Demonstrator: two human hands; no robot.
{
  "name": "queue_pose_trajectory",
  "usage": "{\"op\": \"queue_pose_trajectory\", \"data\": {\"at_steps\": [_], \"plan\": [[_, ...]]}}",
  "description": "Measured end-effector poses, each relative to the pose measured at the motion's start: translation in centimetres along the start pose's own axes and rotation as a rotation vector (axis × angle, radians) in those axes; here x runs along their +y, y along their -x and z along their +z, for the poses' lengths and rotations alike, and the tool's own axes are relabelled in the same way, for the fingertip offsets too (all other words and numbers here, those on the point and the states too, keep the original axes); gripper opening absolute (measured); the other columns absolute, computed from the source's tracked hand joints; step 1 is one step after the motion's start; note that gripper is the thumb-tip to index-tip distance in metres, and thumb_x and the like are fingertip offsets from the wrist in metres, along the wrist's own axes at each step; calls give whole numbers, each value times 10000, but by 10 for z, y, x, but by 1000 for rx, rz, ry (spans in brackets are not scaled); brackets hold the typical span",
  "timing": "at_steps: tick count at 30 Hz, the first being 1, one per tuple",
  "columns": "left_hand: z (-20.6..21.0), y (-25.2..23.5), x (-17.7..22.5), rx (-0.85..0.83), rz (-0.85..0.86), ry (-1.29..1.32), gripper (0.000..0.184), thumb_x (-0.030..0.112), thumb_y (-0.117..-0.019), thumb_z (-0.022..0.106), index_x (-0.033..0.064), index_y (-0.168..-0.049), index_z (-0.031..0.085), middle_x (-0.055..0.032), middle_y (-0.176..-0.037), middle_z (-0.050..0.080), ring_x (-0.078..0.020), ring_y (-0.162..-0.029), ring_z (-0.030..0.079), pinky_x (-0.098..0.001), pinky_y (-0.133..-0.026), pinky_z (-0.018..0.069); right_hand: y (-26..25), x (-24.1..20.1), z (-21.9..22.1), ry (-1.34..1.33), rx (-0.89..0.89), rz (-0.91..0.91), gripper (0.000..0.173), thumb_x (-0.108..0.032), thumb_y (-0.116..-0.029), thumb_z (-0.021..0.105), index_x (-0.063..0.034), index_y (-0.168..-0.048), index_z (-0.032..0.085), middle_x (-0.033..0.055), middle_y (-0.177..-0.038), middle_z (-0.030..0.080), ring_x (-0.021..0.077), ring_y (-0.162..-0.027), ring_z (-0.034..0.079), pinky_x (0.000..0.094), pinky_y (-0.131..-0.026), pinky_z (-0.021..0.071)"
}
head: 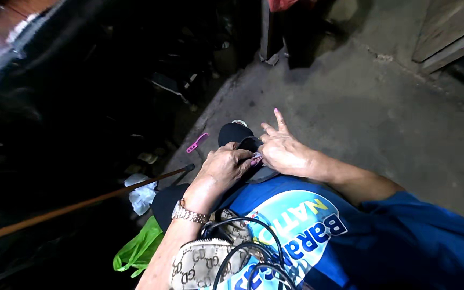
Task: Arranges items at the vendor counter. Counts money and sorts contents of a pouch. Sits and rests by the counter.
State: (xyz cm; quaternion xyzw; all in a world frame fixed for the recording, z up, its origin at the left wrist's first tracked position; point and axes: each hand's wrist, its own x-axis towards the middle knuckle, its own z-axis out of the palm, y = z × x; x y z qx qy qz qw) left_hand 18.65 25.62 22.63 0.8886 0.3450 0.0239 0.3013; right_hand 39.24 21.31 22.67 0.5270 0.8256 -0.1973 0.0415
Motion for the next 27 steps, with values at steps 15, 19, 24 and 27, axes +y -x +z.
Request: {"op": "queue_pose_trajectory", "data": {"at_steps": [15,19,24,27], "plan": [[-4,-5,11,14,-155,-29,237,297,-1011,652,111,-1097,771,-116,-1045,734,-303,-1006,705,-566,-867,551,39,15,6,-122,337,-20,200,-299,-949,687,-134,-885,783,106,-1392,637,411,-1521,291,808,-1152,28],[-5,-5,13,12,-175,-17,229,292,-1009,654,111,-1084,773,-119,-1029,732,-306,-1002,703,-568,-873,547,49,12,7,-182,535,-112,186,-224,-967,637,-109,-942,780,78,-1167,727,311,-1326,566,666,-1197,243],[-5,-6,13,46,-144,-37,228,273,-1012,645,92,-1049,778,-123,-987,736,-308,-953,714,-563,-825,557,52,5,8,-304,463,-260,195,-116,-996,568,-42,-964,746,87,-974,729,205,-982,692,370,-916,538],[-4,-5,14,45,-132,-55,225,271,-1014,642,93,-1028,780,-117,-955,735,-303,-920,713,-550,-807,558,43,2,1,-264,45,-113,218,-72,-1006,526,-17,-1084,722,153,-1124,696,296,-1109,658,462,-994,503]]}}
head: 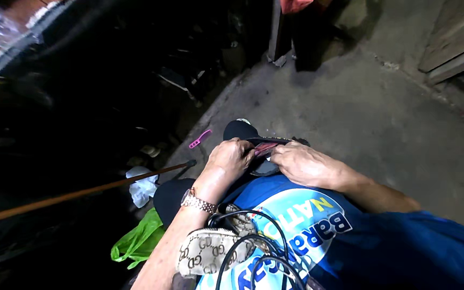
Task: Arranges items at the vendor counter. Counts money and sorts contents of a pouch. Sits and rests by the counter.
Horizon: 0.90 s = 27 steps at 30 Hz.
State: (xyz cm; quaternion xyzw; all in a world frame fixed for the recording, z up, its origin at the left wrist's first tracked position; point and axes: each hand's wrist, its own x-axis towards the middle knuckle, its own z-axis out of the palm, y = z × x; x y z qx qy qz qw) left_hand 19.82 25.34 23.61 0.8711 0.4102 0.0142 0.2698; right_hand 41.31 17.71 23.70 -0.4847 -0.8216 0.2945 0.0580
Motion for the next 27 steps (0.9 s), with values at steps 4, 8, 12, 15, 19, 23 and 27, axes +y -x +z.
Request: {"op": "queue_pose_trajectory", "data": {"at_steps": [4,8,12,15,19,23,27], "plan": [[0,-1,1,-29,-16,-16,235,292,-1021,633,111,-1034,783,-109,-957,735,-300,-913,715,-551,-799,562,-21,-2,-1,50,-240,104,204,-82,-1014,548,-12,-1091,723,205,-1222,651,362,-1187,616,514,-995,506],[0,-4,1,-56,-14,-18,255,314,-1022,629,111,-1020,784,-103,-934,732,-290,-896,712,-542,-791,561,-36,1,11,69,-330,105,211,-81,-1031,523,4,-1080,710,224,-1100,663,392,-1069,654,544,-914,533],[0,-3,-3,-30,-14,-6,258,311,-1026,626,111,-1017,788,-97,-941,742,-284,-897,719,-537,-793,566,-33,2,14,62,-154,53,169,-32,-1008,539,39,-1019,692,208,-1021,679,361,-969,689,507,-849,568],[2,-5,-3,-43,-12,-4,264,313,-1031,617,110,-1023,786,-97,-937,738,-284,-892,717,-539,-789,564,-34,7,22,71,-87,80,154,-29,-1000,558,36,-1070,679,214,-1020,683,369,-955,698,513,-825,575],[1,-5,-3,-40,-20,1,256,294,-1033,612,107,-1032,788,-105,-944,739,-290,-900,716,-544,-791,560,-30,9,18,61,-36,2,167,-24,-995,553,12,-1049,707,193,-1034,699,349,-1003,694,495,-878,568],[0,-3,-7,-12,-26,27,240,256,-1029,620,81,-1029,784,-125,-962,738,-310,-914,715,-563,-813,556,-9,10,7,-129,243,-139,186,-9,-964,566,-14,-1012,745,127,-944,715,245,-935,700,400,-871,570],[1,-5,-9,-15,-25,45,242,250,-1026,626,66,-1024,782,-137,-952,734,-318,-914,713,-574,-817,551,2,15,-4,-530,437,-104,195,12,-954,579,5,-1053,747,91,-1018,727,92,-934,686,237,-840,574]]}}
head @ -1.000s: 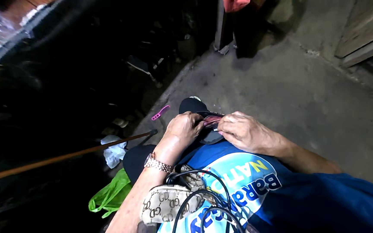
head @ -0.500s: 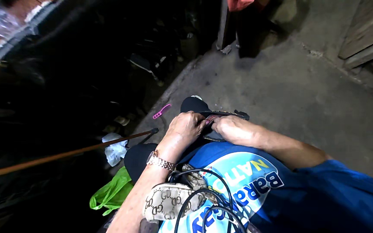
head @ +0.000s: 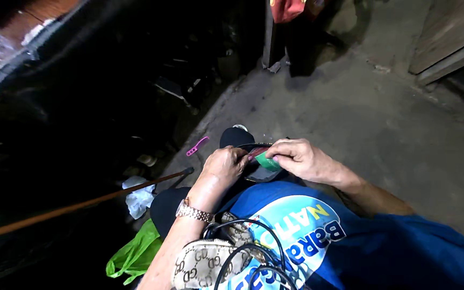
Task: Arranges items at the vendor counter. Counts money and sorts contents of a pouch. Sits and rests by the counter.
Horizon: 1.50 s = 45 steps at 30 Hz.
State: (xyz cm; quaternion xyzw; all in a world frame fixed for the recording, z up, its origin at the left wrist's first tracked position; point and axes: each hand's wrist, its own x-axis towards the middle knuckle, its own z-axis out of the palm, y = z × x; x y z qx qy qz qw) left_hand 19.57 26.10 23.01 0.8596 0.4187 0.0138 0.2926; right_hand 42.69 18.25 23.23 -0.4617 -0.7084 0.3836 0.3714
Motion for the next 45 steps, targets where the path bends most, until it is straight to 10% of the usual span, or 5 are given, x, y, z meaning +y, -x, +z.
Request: {"op": "queue_pose_trajectory", "data": {"at_steps": [11,21,26,45], "plan": [[0,3,-4,-6,-17,44,259,272,-1024,627,62,-1020,779,-130,-972,739,-308,-940,711,-568,-847,544,2,-4,-7,-233,24,53,370,87,-910,480,9,-1167,735,94,-1148,725,88,-1030,685,248,-896,578],[-2,4,-2,-17,-24,60,245,252,-1009,647,45,-1032,777,-153,-973,736,-328,-933,709,-585,-844,537,1,6,0,-242,252,-23,112,-38,-946,662,12,-996,749,100,-1173,664,116,-1119,624,250,-952,546],[-2,5,-3,-8,-13,61,247,246,-1002,645,32,-991,770,-145,-910,717,-316,-869,699,-568,-793,535,4,-7,-7,-210,186,49,119,-64,-981,644,13,-975,734,27,-870,717,14,-777,658,175,-714,565],[1,8,-10,-2,-7,87,281,292,-1016,612,69,-1045,781,-118,-971,738,-263,-923,708,-531,-838,546,7,-25,-22,-184,0,59,266,-11,-963,548,-16,-1134,752,29,-971,758,-2,-841,675,177,-752,563]]}}
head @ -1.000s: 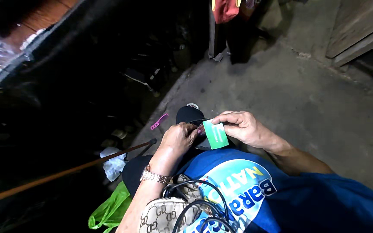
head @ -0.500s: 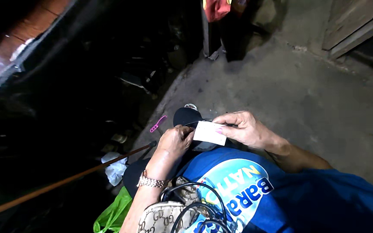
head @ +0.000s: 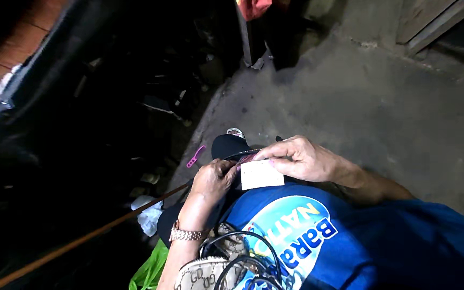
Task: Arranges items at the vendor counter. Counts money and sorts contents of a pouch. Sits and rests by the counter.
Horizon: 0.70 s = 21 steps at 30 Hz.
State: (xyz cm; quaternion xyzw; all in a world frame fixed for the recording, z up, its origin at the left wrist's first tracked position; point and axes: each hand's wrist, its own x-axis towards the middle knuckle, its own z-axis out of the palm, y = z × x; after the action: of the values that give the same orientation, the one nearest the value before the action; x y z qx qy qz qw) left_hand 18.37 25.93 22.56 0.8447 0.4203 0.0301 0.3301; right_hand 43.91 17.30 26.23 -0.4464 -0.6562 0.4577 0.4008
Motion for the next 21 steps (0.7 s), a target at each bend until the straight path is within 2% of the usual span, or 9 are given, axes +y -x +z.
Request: {"op": "queue_pose_trajectory", "data": {"at_steps": [6,12,18,21], "plan": [[-1,1,2,-3,-16,0,278,282,-1017,609,64,-1025,780,-106,-963,738,-247,-921,708,-521,-845,546,1,3,0,-32,24,-20,225,10,-942,570,3,-1076,750,27,-885,736,-8,-739,635,163,-669,537],[0,1,1,7,-3,-2,273,281,-1010,624,64,-1042,786,-108,-977,743,-238,-932,710,-507,-851,550,2,5,-1,-32,14,-35,234,13,-945,558,3,-1074,753,39,-930,747,8,-796,664,177,-709,554],[0,1,0,9,-1,-19,281,301,-1009,618,79,-1031,788,-96,-972,739,-233,-932,706,-507,-839,546,2,6,-2,-10,10,-59,227,23,-945,562,8,-1064,755,41,-925,746,8,-795,662,174,-704,553],[1,1,0,15,4,-8,279,284,-1009,628,56,-1042,785,-112,-980,741,-244,-931,708,-508,-846,549,2,5,-2,-7,5,-66,226,25,-944,561,13,-1060,755,49,-939,752,13,-811,672,178,-720,559]]}}
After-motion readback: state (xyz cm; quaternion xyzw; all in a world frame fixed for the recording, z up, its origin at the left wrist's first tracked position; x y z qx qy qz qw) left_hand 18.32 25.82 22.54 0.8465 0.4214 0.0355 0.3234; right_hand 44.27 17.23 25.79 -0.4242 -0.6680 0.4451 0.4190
